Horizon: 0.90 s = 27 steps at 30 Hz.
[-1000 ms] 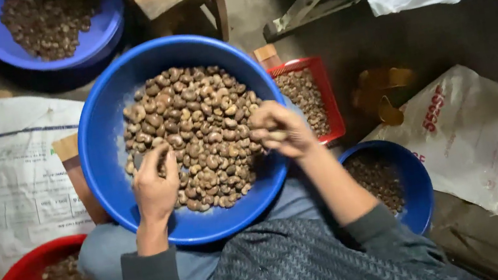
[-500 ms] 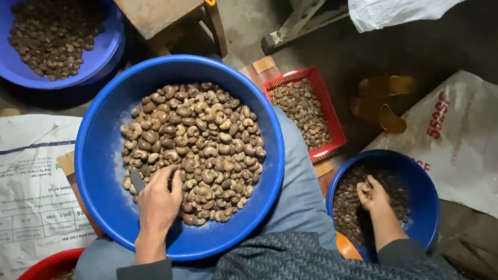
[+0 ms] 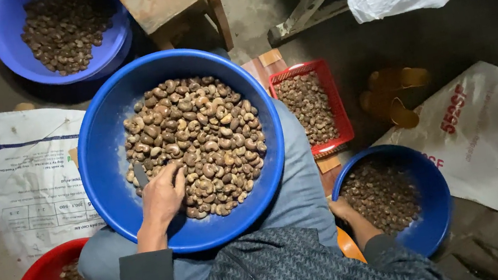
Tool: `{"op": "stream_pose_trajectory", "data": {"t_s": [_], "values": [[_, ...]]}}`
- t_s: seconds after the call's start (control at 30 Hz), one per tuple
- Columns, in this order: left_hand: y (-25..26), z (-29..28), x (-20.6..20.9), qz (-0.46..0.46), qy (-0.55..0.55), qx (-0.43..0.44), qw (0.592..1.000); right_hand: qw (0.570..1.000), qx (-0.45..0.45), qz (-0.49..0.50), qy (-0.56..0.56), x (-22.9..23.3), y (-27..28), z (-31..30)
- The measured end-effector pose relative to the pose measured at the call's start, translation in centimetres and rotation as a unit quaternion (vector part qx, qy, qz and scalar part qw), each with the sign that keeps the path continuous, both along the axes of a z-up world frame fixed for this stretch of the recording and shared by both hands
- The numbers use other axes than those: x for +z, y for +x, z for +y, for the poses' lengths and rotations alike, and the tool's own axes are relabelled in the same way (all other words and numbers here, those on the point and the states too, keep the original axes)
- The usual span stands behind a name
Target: Sorting cashew nuts by hand from a large blue bowl into smaller red and blue bowls based on quality.
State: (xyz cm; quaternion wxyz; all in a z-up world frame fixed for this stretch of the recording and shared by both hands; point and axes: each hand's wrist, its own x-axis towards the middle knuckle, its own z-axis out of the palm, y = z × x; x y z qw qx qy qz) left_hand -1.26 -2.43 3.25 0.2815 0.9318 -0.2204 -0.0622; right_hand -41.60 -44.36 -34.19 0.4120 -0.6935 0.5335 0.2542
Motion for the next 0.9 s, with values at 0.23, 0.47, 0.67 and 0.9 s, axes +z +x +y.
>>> {"op": "stream_pose_trajectory", "data": {"t_s": [0.23, 0.47, 0.67, 0.9], "values": [[0.4, 0.3, -0.9, 0.011, 0.030, 0.000, 0.999, 0.979, 0.102, 0.170, -0.038, 3.9, 3.0, 0.8], [0.7, 0.1, -0.7, 0.041, 0.046, -0.016, 0.998, 0.994, 0.090, 0.070, 0.005, 0.9, 2.4, 0.3], [1.2, 0.0, 1.1, 0.060, 0.057, -0.026, 0.996, 0.987, 0.087, -0.117, 0.063, 2.9, 4.1, 0.1], [4.8, 1.8, 6.0, 0.099, 0.085, -0.032, 0.991, 0.890, 0.027, -0.345, -0.297, 19.6, 16.0, -3.9]]}}
